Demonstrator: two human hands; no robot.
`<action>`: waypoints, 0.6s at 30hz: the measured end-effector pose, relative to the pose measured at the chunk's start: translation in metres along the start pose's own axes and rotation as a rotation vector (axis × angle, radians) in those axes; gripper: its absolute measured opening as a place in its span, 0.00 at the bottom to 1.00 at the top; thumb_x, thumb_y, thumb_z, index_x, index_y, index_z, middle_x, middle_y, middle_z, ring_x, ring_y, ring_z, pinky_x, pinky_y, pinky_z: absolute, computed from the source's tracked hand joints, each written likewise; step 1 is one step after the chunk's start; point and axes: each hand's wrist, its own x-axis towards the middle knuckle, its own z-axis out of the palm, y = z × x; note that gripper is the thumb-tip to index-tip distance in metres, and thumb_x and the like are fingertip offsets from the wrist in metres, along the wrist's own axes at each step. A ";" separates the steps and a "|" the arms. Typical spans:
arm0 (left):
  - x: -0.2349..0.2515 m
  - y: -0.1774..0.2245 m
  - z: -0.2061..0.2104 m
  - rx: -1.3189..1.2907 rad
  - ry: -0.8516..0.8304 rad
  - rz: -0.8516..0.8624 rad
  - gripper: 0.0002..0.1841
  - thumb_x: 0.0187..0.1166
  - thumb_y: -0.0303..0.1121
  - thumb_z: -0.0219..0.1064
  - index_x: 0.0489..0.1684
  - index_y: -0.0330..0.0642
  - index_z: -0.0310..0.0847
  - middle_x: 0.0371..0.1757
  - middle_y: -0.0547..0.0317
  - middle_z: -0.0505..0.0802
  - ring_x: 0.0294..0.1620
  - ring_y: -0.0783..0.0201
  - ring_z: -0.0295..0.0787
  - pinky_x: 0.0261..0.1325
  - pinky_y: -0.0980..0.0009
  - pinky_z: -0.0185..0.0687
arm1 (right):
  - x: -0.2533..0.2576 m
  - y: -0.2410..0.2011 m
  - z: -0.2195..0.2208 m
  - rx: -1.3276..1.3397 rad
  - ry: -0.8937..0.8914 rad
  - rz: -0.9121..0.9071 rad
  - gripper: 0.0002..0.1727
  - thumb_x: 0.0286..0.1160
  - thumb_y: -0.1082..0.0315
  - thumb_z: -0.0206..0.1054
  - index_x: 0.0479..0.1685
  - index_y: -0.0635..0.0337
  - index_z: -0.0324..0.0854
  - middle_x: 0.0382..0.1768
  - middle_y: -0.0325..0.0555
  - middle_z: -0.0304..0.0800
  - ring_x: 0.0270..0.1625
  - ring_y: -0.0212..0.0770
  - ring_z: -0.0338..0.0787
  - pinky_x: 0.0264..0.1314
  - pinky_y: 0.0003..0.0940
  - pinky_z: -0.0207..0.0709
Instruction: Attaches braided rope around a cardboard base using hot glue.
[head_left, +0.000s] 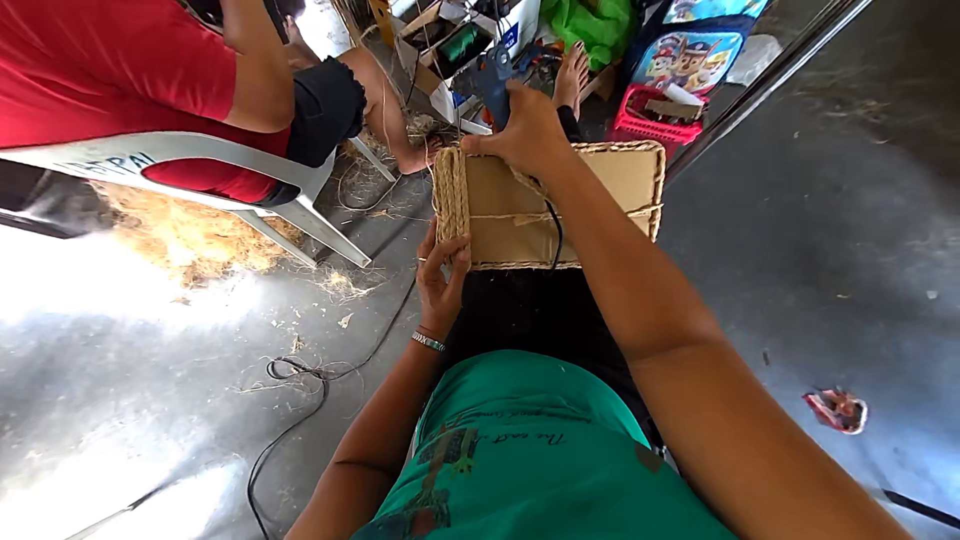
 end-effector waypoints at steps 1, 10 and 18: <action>0.000 -0.001 0.000 0.004 -0.001 0.003 0.17 0.85 0.44 0.65 0.65 0.52 0.87 0.90 0.51 0.66 0.89 0.51 0.63 0.83 0.54 0.71 | 0.000 -0.001 0.000 -0.004 -0.002 -0.001 0.35 0.56 0.50 0.87 0.57 0.65 0.83 0.47 0.54 0.89 0.50 0.48 0.89 0.60 0.51 0.81; 0.002 -0.003 0.000 0.057 0.012 0.052 0.15 0.85 0.41 0.64 0.64 0.50 0.88 0.89 0.49 0.69 0.88 0.52 0.65 0.83 0.55 0.71 | -0.002 -0.001 -0.001 -0.004 0.005 0.010 0.34 0.56 0.49 0.87 0.55 0.64 0.83 0.45 0.54 0.89 0.48 0.48 0.88 0.58 0.51 0.80; 0.002 -0.007 -0.001 0.084 0.001 0.091 0.16 0.86 0.40 0.63 0.66 0.50 0.87 0.89 0.48 0.68 0.88 0.51 0.64 0.84 0.54 0.70 | -0.001 0.000 0.000 -0.017 -0.003 0.009 0.34 0.56 0.48 0.87 0.55 0.64 0.83 0.45 0.53 0.89 0.48 0.48 0.88 0.58 0.51 0.80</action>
